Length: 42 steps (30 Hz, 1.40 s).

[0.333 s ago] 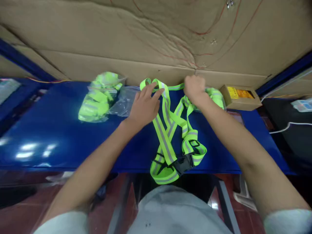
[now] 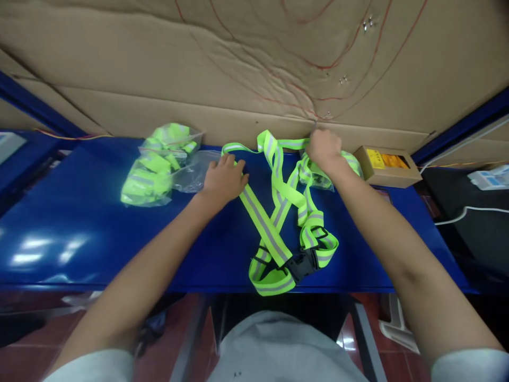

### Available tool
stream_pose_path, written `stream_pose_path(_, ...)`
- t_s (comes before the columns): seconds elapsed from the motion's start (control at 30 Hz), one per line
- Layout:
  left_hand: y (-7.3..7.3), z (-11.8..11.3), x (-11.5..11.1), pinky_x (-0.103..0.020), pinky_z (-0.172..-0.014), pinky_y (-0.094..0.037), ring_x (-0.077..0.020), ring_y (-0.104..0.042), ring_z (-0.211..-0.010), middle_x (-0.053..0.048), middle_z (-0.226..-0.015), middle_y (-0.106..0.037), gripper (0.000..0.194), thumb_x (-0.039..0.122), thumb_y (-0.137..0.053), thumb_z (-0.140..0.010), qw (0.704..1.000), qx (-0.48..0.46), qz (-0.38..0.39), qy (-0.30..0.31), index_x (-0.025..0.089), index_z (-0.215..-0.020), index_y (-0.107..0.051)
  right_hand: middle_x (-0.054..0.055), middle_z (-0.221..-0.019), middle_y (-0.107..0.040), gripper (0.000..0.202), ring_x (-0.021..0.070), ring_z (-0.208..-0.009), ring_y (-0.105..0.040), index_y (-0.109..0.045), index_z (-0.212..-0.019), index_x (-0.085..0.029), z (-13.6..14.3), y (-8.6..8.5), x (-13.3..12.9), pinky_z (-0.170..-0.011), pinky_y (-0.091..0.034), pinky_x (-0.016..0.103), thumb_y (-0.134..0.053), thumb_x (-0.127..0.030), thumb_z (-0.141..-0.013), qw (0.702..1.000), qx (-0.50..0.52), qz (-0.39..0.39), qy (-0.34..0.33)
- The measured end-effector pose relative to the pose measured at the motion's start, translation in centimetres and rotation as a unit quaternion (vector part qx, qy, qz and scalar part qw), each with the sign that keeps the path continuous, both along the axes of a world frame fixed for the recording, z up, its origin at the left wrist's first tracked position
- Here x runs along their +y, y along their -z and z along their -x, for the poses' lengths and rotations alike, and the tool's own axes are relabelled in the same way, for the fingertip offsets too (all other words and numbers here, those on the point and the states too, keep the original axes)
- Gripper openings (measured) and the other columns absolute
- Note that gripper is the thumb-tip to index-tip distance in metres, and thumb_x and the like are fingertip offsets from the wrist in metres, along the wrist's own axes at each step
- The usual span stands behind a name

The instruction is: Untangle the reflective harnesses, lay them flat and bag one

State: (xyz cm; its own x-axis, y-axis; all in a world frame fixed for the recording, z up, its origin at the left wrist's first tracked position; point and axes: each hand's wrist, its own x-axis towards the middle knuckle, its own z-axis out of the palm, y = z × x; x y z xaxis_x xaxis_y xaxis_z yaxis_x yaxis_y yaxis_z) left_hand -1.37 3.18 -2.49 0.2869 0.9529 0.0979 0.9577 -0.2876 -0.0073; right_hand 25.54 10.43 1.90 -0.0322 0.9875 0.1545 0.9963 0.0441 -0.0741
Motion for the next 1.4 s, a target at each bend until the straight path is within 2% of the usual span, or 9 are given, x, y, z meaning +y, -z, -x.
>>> stream_pose_path(0.17, -1.8, -2.0, -1.0, -0.052, -0.109, -0.049, -0.0381, -0.061, -0.129, -0.021, -0.136, -0.063, 0.035, 0.019, -0.044, -0.101, 0.997, -0.040, -0.066, 0.012, 0.014, -0.123, -0.071, 0.018, -0.130, -0.076, 0.048, 0.0373, -0.119, -0.071, -0.061, -0.144, -0.017, 1.9, 0.5, -1.2, -0.100, -0.055, 0.050, -0.059, -0.040, -0.103, 0.995, 0.086, 0.022, -0.055)
stream_pose_path(0.3, -2.9, -3.8, -1.3, -0.053, -0.105, -0.049, -0.0370, -0.062, -0.122, -0.019, -0.125, -0.065, 0.034, 0.020, -0.042, -0.102, 0.984, -0.091, -0.145, 0.039, 0.015, -0.124, -0.067, 0.021, -0.139, -0.072, 0.061, 0.0399, -0.127, -0.067, -0.054, -0.152, -0.015, 2.0, 1.3, -2.2, -0.107, -0.049, 0.053, -0.038, -0.057, -0.111, 0.991, 0.050, 0.073, -0.102)
stream_pose_path(0.47, -0.8, -3.6, 0.6, -0.064, -0.118, -0.039, -0.0405, -0.054, -0.137, -0.021, -0.145, -0.056, 0.046, 0.044, -0.042, -0.109, 0.990, -0.092, -0.080, 0.077, 0.018, -0.143, -0.061, 0.024, -0.140, -0.070, 0.074, 0.0397, -0.131, -0.065, -0.064, -0.142, -0.012, 0.5, 1.4, -3.0, -0.113, -0.041, 0.055, -0.019, -0.063, -0.112, 0.990, 0.021, 0.088, -0.108)
stream_pose_path(0.57, 1.2, -2.7, 1.5, -0.063, -0.118, -0.041, -0.0395, -0.055, -0.136, -0.020, -0.143, -0.058, 0.046, 0.043, -0.043, -0.109, 0.993, -0.088, -0.025, 0.079, 0.016, -0.141, -0.062, 0.023, -0.125, -0.077, 0.087, 0.0393, -0.127, -0.067, -0.074, -0.124, -0.013, -0.3, 1.4, -3.3, -0.115, -0.038, 0.057, -0.009, -0.069, -0.109, 0.990, 0.010, 0.095, -0.103)
stream_pose_path(0.7, 2.7, -2.2, 1.7, -0.059, -0.119, -0.042, -0.0380, -0.054, -0.137, -0.021, -0.144, -0.057, 0.044, 0.039, -0.045, -0.107, 0.991, -0.086, -0.011, 0.099, 0.015, -0.140, -0.062, 0.023, -0.122, -0.078, 0.089, 0.0397, -0.126, -0.068, -0.076, -0.126, -0.013, -1.6, 2.0, -3.3, -0.116, -0.034, 0.060, -0.009, -0.069, -0.109, 0.993, 0.005, 0.081, -0.085)
stream_pose_path(0.93, 3.4, -3.5, 2.1, -0.060, -0.119, -0.040, -0.0376, -0.049, -0.143, -0.021, -0.147, -0.056, 0.046, 0.042, -0.044, -0.108, 0.984, -0.095, -0.001, 0.148, 0.017, -0.143, -0.059, 0.017, -0.138, -0.074, 0.069, 0.0342, -0.131, -0.065, -0.069, -0.141, -0.017, -3.5, 2.4, -3.7, -0.114, -0.040, 0.050, -0.019, -0.057, -0.114, 0.991, 0.029, 0.027, -0.129)
stream_pose_path(1.03, 3.7, -3.7, 2.3, -0.062, -0.119, -0.040, -0.0388, -0.051, -0.141, -0.021, -0.147, -0.056, 0.045, 0.042, -0.044, -0.107, 0.982, -0.107, -0.003, 0.153, 0.017, -0.142, -0.060, 0.014, -0.148, -0.068, 0.061, 0.0314, -0.137, -0.060, -0.063, -0.147, -0.019, -5.2, 2.2, -5.4, -0.114, -0.041, 0.046, -0.024, -0.054, -0.114, 0.985, 0.064, -0.059, -0.148)
stream_pose_path(1.13, 3.9, -3.7, 2.6, -0.063, -0.119, -0.040, -0.0404, -0.051, -0.141, -0.022, -0.147, -0.056, 0.047, 0.043, -0.044, -0.107, 0.980, -0.118, -0.005, 0.160, 0.015, -0.141, -0.061, 0.014, -0.141, -0.072, 0.056, 0.0322, -0.131, -0.062, -0.068, -0.138, -0.019, -7.3, 2.2, -8.2, -0.110, -0.043, 0.046, -0.032, -0.054, -0.113, 0.976, 0.093, -0.135, -0.142)
stream_pose_path(1.4, 3.1, -5.4, 2.8, -0.062, -0.126, -0.033, -0.0349, -0.049, -0.148, -0.020, -0.152, -0.057, 0.042, 0.039, -0.044, -0.107, 0.975, -0.116, -0.002, 0.188, 0.019, -0.138, -0.064, 0.015, -0.160, -0.057, 0.054, 0.0319, -0.146, -0.048, -0.061, -0.149, -0.019, -7.7, 3.9, -13.4, -0.120, -0.033, 0.046, -0.035, -0.049, -0.112, 0.991, -0.015, -0.070, -0.111)
